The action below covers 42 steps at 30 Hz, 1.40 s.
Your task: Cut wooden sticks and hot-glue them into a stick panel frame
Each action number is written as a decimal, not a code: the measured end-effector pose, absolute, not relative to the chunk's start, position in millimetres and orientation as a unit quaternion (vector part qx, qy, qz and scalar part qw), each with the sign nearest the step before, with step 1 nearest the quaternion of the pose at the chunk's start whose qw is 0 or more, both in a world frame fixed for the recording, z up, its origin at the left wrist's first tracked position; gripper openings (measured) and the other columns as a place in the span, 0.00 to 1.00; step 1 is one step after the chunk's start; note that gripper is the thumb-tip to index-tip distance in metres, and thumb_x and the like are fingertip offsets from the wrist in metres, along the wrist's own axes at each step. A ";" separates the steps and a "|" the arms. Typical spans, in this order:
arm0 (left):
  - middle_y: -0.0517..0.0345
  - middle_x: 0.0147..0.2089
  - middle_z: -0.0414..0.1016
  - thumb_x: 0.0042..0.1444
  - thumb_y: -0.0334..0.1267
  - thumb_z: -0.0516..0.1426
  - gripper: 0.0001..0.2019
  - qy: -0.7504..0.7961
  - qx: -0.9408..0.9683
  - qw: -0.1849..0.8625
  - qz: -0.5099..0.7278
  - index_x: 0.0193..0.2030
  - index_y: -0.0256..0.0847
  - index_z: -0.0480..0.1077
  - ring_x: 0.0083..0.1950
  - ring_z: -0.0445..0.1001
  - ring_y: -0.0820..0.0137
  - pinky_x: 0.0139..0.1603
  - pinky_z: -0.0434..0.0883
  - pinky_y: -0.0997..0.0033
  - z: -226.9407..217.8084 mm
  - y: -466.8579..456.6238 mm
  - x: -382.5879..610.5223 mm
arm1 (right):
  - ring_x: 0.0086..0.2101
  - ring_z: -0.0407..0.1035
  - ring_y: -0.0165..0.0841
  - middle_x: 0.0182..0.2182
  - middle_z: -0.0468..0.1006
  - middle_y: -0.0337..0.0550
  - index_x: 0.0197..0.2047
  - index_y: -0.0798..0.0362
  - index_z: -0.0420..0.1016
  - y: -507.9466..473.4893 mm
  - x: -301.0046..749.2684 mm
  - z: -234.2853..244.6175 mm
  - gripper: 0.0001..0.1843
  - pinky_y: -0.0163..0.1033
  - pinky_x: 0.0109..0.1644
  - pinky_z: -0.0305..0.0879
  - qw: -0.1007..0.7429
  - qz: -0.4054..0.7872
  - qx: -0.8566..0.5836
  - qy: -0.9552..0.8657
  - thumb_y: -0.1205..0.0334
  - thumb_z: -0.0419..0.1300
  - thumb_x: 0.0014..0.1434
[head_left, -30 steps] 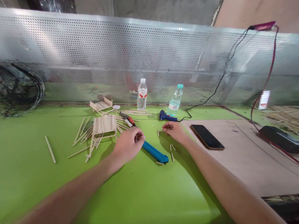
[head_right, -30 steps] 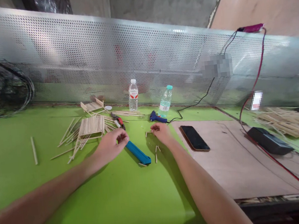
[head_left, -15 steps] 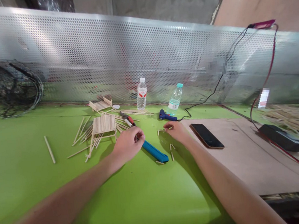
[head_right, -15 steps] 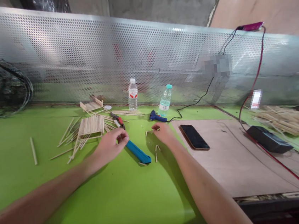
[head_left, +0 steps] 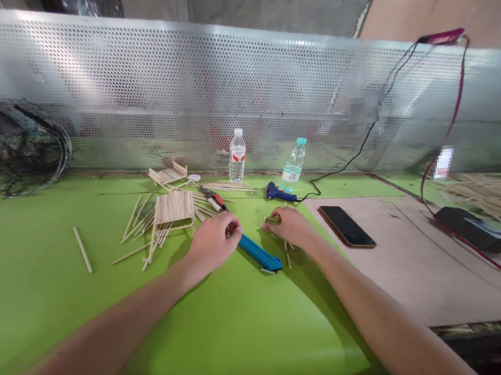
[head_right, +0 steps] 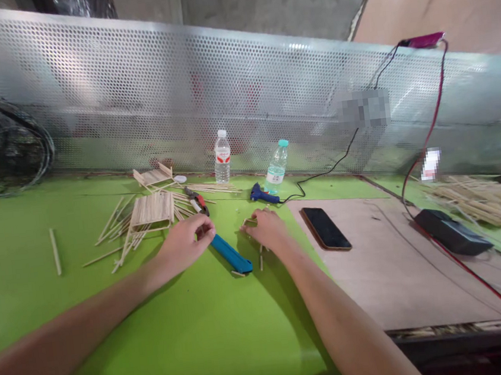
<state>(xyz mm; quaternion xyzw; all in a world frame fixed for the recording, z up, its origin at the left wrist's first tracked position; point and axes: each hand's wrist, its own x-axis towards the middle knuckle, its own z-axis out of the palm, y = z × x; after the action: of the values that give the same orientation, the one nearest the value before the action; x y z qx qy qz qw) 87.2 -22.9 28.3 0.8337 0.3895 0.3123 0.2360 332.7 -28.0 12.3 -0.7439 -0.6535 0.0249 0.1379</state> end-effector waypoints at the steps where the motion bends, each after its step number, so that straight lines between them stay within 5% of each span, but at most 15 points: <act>1: 0.57 0.36 0.77 0.61 0.38 0.54 0.07 0.390 0.834 0.235 0.312 0.37 0.42 0.73 0.35 0.74 0.69 0.34 0.70 0.67 28.0 -22.7 87.3 | 0.46 0.72 0.46 0.45 0.79 0.57 0.47 0.55 0.78 -28.9 330.4 12.2 0.27 0.42 0.45 0.63 0.134 0.019 -0.746 -0.652 0.41 0.64 0.54; 8: 0.57 0.36 0.77 0.61 0.38 0.54 0.07 0.385 0.836 0.228 0.316 0.36 0.42 0.73 0.35 0.74 0.69 0.35 0.69 0.67 28.7 -23.3 86.1 | 0.45 0.73 0.43 0.49 0.79 0.54 0.53 0.54 0.75 -27.9 343.8 17.8 0.24 0.41 0.45 0.64 0.166 0.067 -0.748 -0.639 0.52 0.65 0.56; 12: 0.58 0.36 0.77 0.60 0.37 0.54 0.06 0.382 0.841 0.215 0.318 0.35 0.42 0.72 0.34 0.74 0.69 0.34 0.68 0.68 28.6 -23.4 86.6 | 0.38 0.75 0.38 0.40 0.82 0.46 0.40 0.53 0.81 -31.5 372.1 33.1 0.11 0.38 0.42 0.66 0.158 0.133 -0.715 -0.668 0.67 0.62 0.52; 15: 0.58 0.36 0.78 0.60 0.36 0.54 0.06 0.383 0.842 0.210 0.317 0.35 0.42 0.72 0.35 0.74 0.69 0.34 0.68 0.68 27.5 -23.1 87.2 | 0.35 0.75 0.40 0.32 0.83 0.45 0.33 0.53 0.81 -39.5 384.9 43.1 0.07 0.40 0.38 0.67 0.139 0.237 -0.672 -0.687 0.65 0.64 0.48; 19: 0.58 0.38 0.78 0.60 0.36 0.54 0.06 0.382 0.844 0.210 0.313 0.36 0.43 0.73 0.36 0.74 0.68 0.35 0.68 0.68 27.5 -23.0 86.6 | 0.36 0.76 0.39 0.33 0.83 0.41 0.39 0.49 0.83 -47.6 381.1 47.5 0.19 0.39 0.38 0.68 0.108 0.312 -0.606 -0.723 0.71 0.61 0.43; 27: 0.58 0.37 0.78 0.60 0.36 0.54 0.06 0.378 0.849 0.203 0.308 0.36 0.42 0.73 0.35 0.74 0.69 0.35 0.68 0.68 28.1 -23.2 86.4 | 0.31 0.76 0.38 0.26 0.82 0.42 0.30 0.51 0.83 -45.3 364.9 42.6 0.13 0.39 0.36 0.67 0.130 0.334 -0.572 -0.737 0.69 0.58 0.43; 33: 0.59 0.38 0.78 0.60 0.37 0.54 0.07 0.376 0.852 0.198 0.306 0.37 0.42 0.73 0.37 0.74 0.69 0.37 0.68 0.68 26.2 -22.4 85.3 | 0.35 0.76 0.38 0.32 0.84 0.44 0.37 0.55 0.83 -44.4 369.5 45.8 0.16 0.37 0.39 0.68 0.082 0.308 -0.591 -0.741 0.70 0.59 0.45; 42: 0.59 0.38 0.77 0.61 0.37 0.54 0.07 0.369 0.859 0.188 0.300 0.37 0.42 0.73 0.36 0.73 0.70 0.37 0.68 0.68 28.7 -23.9 85.2 | 0.34 0.75 0.37 0.33 0.83 0.44 0.34 0.53 0.81 -39.5 370.3 37.1 0.08 0.37 0.37 0.64 0.074 0.242 -0.605 -0.755 0.62 0.61 0.55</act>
<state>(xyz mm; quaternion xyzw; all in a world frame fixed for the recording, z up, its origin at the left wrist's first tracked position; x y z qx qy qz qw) 85.2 -23.9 28.7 0.8592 0.3690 0.3003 0.1883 370.3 -39.5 37.1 -0.6051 -0.7546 0.2425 0.0743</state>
